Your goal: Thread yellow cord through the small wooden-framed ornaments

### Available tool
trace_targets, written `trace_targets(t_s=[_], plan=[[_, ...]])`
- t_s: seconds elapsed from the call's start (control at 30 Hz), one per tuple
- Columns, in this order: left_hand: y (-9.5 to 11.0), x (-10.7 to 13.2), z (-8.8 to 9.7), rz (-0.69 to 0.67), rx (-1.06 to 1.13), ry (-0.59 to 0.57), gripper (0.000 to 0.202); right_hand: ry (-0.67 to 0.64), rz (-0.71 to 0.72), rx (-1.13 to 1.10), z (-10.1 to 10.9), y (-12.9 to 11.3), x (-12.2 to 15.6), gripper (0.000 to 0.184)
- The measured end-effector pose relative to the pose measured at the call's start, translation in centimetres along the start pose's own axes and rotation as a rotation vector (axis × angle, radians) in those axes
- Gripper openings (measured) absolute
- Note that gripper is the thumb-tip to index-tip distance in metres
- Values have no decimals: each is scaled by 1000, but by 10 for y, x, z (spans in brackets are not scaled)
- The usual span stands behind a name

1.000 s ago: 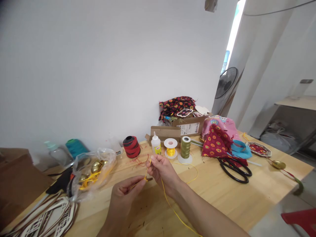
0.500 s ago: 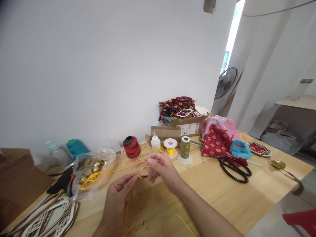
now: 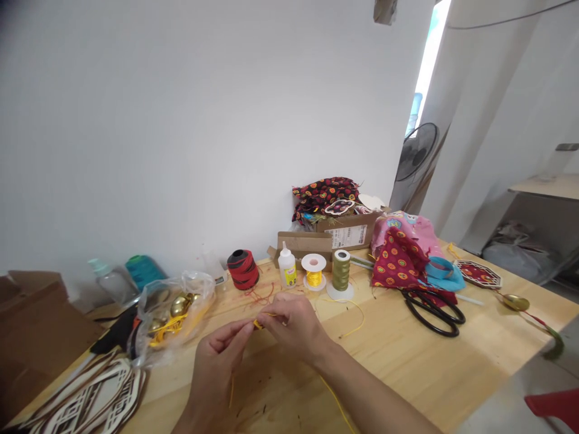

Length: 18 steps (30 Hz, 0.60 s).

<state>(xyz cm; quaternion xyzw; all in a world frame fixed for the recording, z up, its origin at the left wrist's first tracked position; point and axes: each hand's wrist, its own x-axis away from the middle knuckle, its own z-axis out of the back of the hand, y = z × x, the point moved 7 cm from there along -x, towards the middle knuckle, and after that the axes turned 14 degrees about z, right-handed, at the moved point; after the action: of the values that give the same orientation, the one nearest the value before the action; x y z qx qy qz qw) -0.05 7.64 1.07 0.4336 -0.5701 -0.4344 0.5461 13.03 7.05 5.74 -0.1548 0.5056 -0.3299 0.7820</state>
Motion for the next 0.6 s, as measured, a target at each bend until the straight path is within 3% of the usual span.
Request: trace_targets(t_s=[0.2,0.6], plan=[[4,2,-1,-3,24,29,19,33,28,6,-1,-2,1,21],[-2,-2,-1,-18,-14,-24,20,51,51,31,2,-4,2,21]])
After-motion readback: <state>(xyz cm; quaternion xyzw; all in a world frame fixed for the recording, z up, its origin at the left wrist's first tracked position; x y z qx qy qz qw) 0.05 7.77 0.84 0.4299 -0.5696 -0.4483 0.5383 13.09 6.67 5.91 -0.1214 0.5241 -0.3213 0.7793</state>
